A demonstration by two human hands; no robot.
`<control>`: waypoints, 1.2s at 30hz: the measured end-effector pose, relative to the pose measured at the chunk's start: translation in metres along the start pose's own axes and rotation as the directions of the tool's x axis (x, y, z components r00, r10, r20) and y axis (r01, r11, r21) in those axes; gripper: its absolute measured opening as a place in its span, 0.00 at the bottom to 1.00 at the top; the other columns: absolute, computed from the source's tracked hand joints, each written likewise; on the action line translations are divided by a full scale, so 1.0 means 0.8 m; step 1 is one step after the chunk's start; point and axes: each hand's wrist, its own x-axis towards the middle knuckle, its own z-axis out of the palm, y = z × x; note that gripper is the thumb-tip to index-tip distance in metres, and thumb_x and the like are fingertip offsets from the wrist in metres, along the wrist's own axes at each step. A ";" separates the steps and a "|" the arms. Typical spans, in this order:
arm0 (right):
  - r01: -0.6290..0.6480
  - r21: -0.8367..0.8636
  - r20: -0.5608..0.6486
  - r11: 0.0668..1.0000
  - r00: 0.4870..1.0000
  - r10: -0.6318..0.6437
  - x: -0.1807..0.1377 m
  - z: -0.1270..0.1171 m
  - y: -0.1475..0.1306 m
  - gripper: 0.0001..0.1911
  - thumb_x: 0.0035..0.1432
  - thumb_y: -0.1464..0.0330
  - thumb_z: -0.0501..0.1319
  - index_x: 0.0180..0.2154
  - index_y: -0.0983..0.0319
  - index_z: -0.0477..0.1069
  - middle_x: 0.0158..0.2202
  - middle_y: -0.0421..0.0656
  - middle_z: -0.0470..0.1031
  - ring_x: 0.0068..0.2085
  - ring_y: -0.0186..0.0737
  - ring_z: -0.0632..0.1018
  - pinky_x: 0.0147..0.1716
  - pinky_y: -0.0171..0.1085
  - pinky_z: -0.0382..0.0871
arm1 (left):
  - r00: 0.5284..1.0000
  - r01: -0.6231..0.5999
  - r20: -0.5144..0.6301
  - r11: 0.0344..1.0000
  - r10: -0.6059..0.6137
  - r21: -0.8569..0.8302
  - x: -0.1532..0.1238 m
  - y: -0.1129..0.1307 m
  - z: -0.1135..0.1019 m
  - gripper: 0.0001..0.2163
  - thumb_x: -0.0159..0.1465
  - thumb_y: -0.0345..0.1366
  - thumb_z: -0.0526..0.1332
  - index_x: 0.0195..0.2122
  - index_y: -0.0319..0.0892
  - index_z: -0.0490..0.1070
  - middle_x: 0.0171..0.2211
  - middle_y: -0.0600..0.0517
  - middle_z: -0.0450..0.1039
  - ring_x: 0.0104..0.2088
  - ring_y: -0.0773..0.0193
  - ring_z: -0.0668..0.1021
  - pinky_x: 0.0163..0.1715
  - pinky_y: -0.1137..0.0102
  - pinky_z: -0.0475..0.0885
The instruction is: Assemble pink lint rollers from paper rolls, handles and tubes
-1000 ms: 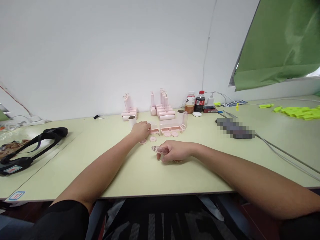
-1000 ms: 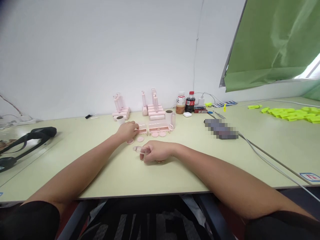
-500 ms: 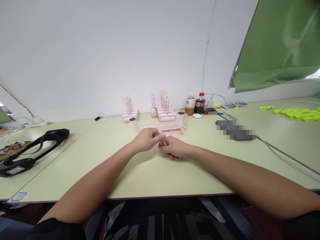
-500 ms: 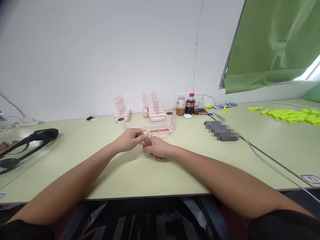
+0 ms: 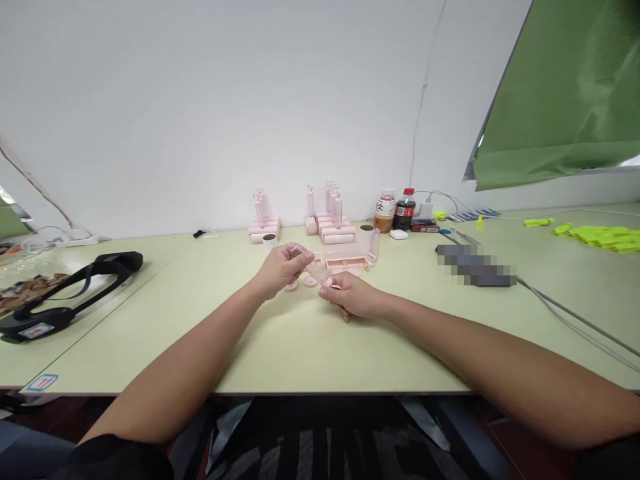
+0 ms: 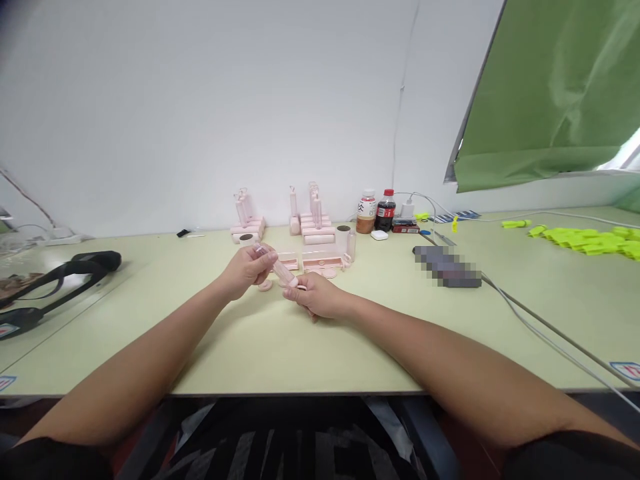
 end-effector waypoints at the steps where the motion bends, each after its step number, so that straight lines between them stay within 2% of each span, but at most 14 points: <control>1: 0.016 -0.017 0.005 1.000 1.000 -0.016 -0.001 0.001 -0.001 0.21 0.57 0.52 0.59 0.25 0.60 0.58 0.14 0.30 0.57 0.14 0.28 0.65 0.14 0.29 0.61 | 1.000 0.008 0.030 1.000 -0.008 -0.007 -0.002 -0.001 0.003 0.20 0.55 0.52 0.66 0.24 0.40 0.63 0.14 0.59 0.57 0.14 0.76 0.57 0.15 0.76 0.48; 5: 0.079 0.002 0.058 0.997 0.995 -0.079 -0.006 0.004 -0.007 0.20 0.59 0.52 0.56 0.26 0.59 0.57 0.15 0.31 0.59 0.16 0.31 0.66 0.16 0.31 0.63 | 0.998 0.045 0.058 0.994 -0.040 -0.103 -0.001 -0.001 0.008 0.22 0.53 0.53 0.66 0.20 0.41 0.60 0.12 0.59 0.56 0.13 0.76 0.56 0.14 0.76 0.47; 7: 0.142 -0.058 0.094 0.988 0.986 -0.136 -0.009 0.003 -0.012 0.18 0.60 0.55 0.56 0.26 0.59 0.58 0.16 0.32 0.59 0.18 0.32 0.66 0.19 0.32 0.63 | 0.996 0.082 0.044 0.976 -0.074 -0.202 0.003 0.003 0.003 0.22 0.53 0.55 0.64 0.20 0.42 0.59 0.12 0.60 0.55 0.12 0.76 0.54 0.13 0.76 0.46; 10: 0.268 -0.220 0.166 0.938 0.958 -0.235 -0.012 0.002 -0.016 0.15 0.60 0.60 0.58 0.25 0.61 0.62 0.19 0.34 0.62 0.23 0.31 0.66 0.25 0.32 0.61 | 0.993 0.052 -0.088 0.957 -0.080 -0.284 0.011 0.010 -0.019 0.23 0.54 0.58 0.59 0.21 0.43 0.57 0.12 0.61 0.52 0.12 0.75 0.52 0.13 0.75 0.45; 12: 0.290 -0.256 0.182 0.922 0.951 -0.249 -0.013 0.002 -0.016 0.15 0.60 0.61 0.59 0.25 0.62 0.63 0.21 0.34 0.62 0.25 0.31 0.65 0.28 0.32 0.59 | 0.967 -0.014 -0.255 0.991 -0.020 -0.131 0.015 0.012 -0.040 0.21 0.55 0.55 0.59 0.21 0.43 0.57 0.13 0.60 0.52 0.13 0.74 0.55 0.15 0.75 0.48; 14: 0.272 -0.256 0.180 0.928 0.956 -0.231 -0.011 0.001 -0.013 0.15 0.61 0.61 0.58 0.25 0.62 0.63 0.22 0.34 0.61 0.25 0.30 0.63 0.28 0.32 0.57 | 0.923 0.009 -0.378 0.977 0.074 0.213 0.018 0.008 -0.062 0.18 0.55 0.49 0.62 0.21 0.42 0.59 0.15 0.60 0.54 0.16 0.73 0.58 0.17 0.74 0.51; 16: 0.247 -0.267 0.177 0.931 0.963 -0.204 -0.009 0.000 -0.010 0.15 0.62 0.62 0.57 0.25 0.62 0.63 0.23 0.34 0.60 0.26 0.31 0.62 0.28 0.32 0.56 | 0.895 0.117 -0.423 0.839 0.144 0.532 0.020 -0.001 -0.080 0.16 0.55 0.46 0.63 0.21 0.42 0.60 0.18 0.58 0.58 0.19 0.72 0.61 0.20 0.73 0.55; 18: 0.219 -0.288 0.161 0.932 0.971 -0.179 -0.006 -0.002 -0.006 0.15 0.62 0.62 0.56 0.26 0.62 0.63 0.23 0.34 0.60 0.26 0.31 0.61 0.28 0.33 0.55 | 0.898 0.238 -0.425 0.690 0.112 0.684 0.022 -0.014 -0.091 0.16 0.55 0.46 0.63 0.22 0.42 0.61 0.20 0.57 0.62 0.22 0.70 0.65 0.22 0.72 0.57; 21: 0.202 -0.316 0.153 0.927 0.975 -0.161 -0.005 -0.004 -0.003 0.14 0.63 0.62 0.55 0.26 0.62 0.63 0.23 0.34 0.59 0.26 0.31 0.61 0.28 0.33 0.54 | 0.909 0.337 -0.416 0.594 -0.004 0.730 0.027 -0.031 -0.095 0.16 0.55 0.48 0.63 0.23 0.42 0.63 0.23 0.55 0.67 0.24 0.67 0.69 0.23 0.71 0.59; 24: 0.209 -0.337 0.166 0.918 0.973 -0.161 -0.005 -0.002 -0.004 0.12 0.63 0.64 0.54 0.29 0.62 0.66 0.25 0.35 0.63 0.28 0.33 0.64 0.30 0.33 0.57 | 0.912 0.356 -0.406 0.591 -0.052 0.724 0.031 -0.041 -0.092 0.16 0.55 0.49 0.64 0.24 0.42 0.64 0.26 0.54 0.69 0.26 0.66 0.71 0.24 0.72 0.60; 28: 0.203 -0.370 0.122 0.906 0.978 -0.170 -0.006 0.002 -0.007 0.06 0.61 0.69 0.54 0.33 0.62 0.68 0.30 0.39 0.70 0.32 0.35 0.69 0.34 0.34 0.60 | 0.917 0.342 -0.396 0.577 -0.035 0.742 0.034 -0.046 -0.089 0.15 0.55 0.48 0.65 0.27 0.42 0.65 0.29 0.53 0.71 0.29 0.65 0.73 0.26 0.72 0.61; 33: 0.212 -0.389 0.111 0.896 0.977 -0.183 -0.006 0.004 -0.009 0.06 0.61 0.71 0.52 0.32 0.61 0.65 0.27 0.38 0.68 0.29 0.35 0.67 0.33 0.35 0.60 | 0.926 0.319 -0.377 0.528 0.003 0.787 0.037 -0.051 -0.089 0.17 0.54 0.50 0.65 0.35 0.43 0.69 0.34 0.52 0.74 0.33 0.62 0.75 0.28 0.72 0.63; 36: 0.220 -0.384 0.114 0.897 0.975 -0.190 -0.006 0.003 -0.008 0.05 0.61 0.72 0.51 0.32 0.60 0.63 0.27 0.37 0.67 0.29 0.35 0.67 0.33 0.35 0.60 | 0.930 0.316 -0.367 0.503 0.002 0.805 0.036 -0.051 -0.086 0.17 0.55 0.50 0.64 0.37 0.43 0.70 0.35 0.51 0.74 0.34 0.62 0.76 0.28 0.72 0.63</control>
